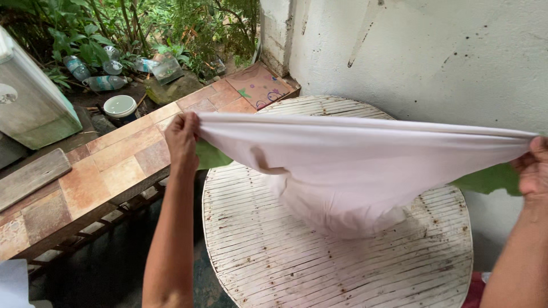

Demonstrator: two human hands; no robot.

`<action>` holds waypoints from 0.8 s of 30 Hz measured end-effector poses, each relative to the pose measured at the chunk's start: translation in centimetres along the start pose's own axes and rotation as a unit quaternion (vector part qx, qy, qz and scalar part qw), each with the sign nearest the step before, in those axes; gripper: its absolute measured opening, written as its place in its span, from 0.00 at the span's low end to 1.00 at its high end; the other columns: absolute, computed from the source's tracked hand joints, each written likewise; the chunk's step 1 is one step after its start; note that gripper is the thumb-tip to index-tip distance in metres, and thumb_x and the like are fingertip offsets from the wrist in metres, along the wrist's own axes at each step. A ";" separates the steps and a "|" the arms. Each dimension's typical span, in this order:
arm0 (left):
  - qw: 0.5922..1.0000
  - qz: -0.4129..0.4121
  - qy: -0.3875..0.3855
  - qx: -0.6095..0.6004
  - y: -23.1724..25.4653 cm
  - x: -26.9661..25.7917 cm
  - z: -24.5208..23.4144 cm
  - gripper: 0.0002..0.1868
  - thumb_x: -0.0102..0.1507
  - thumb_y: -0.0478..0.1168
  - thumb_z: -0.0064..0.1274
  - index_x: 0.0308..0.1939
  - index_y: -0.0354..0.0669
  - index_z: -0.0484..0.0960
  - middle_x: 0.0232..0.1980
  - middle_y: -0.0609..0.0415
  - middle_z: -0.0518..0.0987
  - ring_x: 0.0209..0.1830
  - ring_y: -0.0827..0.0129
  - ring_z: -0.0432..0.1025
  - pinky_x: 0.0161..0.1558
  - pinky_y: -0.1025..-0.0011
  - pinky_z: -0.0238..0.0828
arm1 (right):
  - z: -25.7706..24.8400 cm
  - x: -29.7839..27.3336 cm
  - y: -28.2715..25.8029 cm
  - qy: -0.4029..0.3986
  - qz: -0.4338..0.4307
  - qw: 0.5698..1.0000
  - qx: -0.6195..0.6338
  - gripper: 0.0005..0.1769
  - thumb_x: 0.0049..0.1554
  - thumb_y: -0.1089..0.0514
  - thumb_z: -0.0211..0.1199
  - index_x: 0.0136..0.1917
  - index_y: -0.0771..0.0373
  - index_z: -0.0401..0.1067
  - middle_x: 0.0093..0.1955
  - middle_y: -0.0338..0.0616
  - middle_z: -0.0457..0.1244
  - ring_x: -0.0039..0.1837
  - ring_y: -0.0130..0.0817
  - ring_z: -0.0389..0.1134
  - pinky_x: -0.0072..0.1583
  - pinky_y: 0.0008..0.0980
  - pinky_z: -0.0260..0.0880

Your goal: The person smooths out a two-toned t-shirt on a wicker table and then folds the sleeves and sides inward.

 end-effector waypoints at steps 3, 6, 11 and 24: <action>0.987 0.136 -0.076 0.047 3.9 1.1 1.8 0.12 0.72 0.45 0.52 0.35 0.46 0.77 0.31 0.61 0.75 0.29 0.77 0.64 0.33 0.76 0.66 | -3.3 1.0 -1.4 0.023 -0.014 0.999 -0.033 0.05 0.75 0.59 0.61 0.63 0.58 0.73 0.60 0.38 0.69 0.65 0.30 0.72 0.70 0.36 0.72; 0.981 0.167 -0.077 0.064 6.8 2.0 3.3 0.13 0.72 0.47 0.50 0.36 0.47 0.77 0.31 0.62 0.76 0.27 0.77 0.65 0.31 0.76 0.69 | -4.3 1.2 -1.9 0.036 -0.037 0.996 -0.075 0.08 0.74 0.56 0.61 0.64 0.58 0.72 0.61 0.39 0.68 0.65 0.31 0.72 0.70 0.38 0.72; 0.972 0.217 -0.096 0.003 9.9 2.5 5.4 0.13 0.74 0.46 0.51 0.37 0.48 0.77 0.32 0.62 0.74 0.29 0.78 0.63 0.34 0.76 0.66 | -4.0 1.1 -4.0 0.045 -0.062 0.990 -0.120 0.13 0.72 0.51 0.61 0.66 0.59 0.70 0.61 0.41 0.68 0.66 0.33 0.72 0.69 0.41 0.71; 0.972 0.180 -0.116 -0.095 7.6 2.0 6.0 0.11 0.75 0.43 0.52 0.38 0.45 0.77 0.33 0.63 0.74 0.30 0.81 0.62 0.33 0.79 0.63 | -4.2 -0.9 -5.1 0.047 -0.061 0.988 -0.133 0.28 0.68 0.39 0.60 0.71 0.60 0.66 0.64 0.47 0.66 0.66 0.38 0.71 0.67 0.49 0.71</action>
Point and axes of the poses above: each hand's wrist, its own x-axis towards the middle knuckle, its own z-axis out of the palm, y = z × x, the point moved 5 cm from there along x, towards the middle knuckle
